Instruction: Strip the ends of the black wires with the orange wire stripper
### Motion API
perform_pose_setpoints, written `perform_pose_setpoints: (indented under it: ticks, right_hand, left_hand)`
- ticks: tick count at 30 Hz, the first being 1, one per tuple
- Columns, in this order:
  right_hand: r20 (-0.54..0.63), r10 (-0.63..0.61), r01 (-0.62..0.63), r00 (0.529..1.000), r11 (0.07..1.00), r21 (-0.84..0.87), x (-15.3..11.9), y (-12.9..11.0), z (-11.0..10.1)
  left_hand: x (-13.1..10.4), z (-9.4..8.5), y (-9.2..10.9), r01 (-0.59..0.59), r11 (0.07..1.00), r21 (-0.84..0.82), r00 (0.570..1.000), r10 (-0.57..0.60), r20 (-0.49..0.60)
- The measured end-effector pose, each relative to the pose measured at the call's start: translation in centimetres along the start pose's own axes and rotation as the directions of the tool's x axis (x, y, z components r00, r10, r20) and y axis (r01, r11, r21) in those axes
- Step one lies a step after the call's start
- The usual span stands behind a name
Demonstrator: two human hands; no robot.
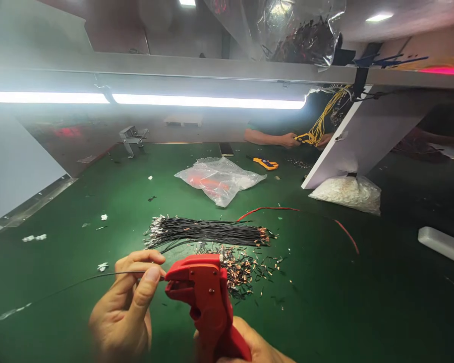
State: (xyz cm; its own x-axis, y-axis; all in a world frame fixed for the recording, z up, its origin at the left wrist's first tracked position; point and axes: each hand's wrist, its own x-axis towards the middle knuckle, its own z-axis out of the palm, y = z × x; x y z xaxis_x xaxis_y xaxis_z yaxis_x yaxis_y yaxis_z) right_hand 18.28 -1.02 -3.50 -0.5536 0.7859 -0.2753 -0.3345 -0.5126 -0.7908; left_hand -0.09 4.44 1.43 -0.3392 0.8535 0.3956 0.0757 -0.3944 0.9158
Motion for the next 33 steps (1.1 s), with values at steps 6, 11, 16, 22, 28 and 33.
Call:
perform_pose_setpoints:
  ticks: [6,11,16,22,28,33]
  right_hand:
    - [0.118,-0.149,0.148,0.982,0.989,0.013,1.1,2.0,-1.3]
    - [0.101,-0.182,0.183,0.978,0.983,0.003,1.1,2.2,-1.1]
    - [0.072,-0.285,0.289,0.956,0.956,-0.049,1.7,0.9,0.0]
    - [0.123,-0.387,0.4,0.914,0.91,-0.106,2.5,1.5,-0.1]
    - [0.076,-0.361,0.369,0.929,0.917,-0.152,1.8,1.5,-0.4]
    - [0.06,-0.336,0.341,0.94,0.931,-0.133,1.7,2.0,-0.8]
  left_hand:
    - [-0.3,0.4,0.4,0.039,0.999,0.004,0.999,-0.039,-0.007]
    - [-0.3,0.6,0.5,0.058,0.998,0.008,0.998,-0.058,-0.021]
    - [-0.3,0.4,0.0,0.083,0.996,-0.021,0.996,-0.084,-0.014]
    - [0.2,-0.8,-1.6,0.146,0.988,-0.057,0.984,-0.139,0.113]
    - [0.5,-0.9,-1.4,0.242,0.966,-0.09,0.962,-0.227,0.15]
    - [0.7,-0.6,-0.6,0.349,0.927,-0.138,0.932,-0.328,0.153]
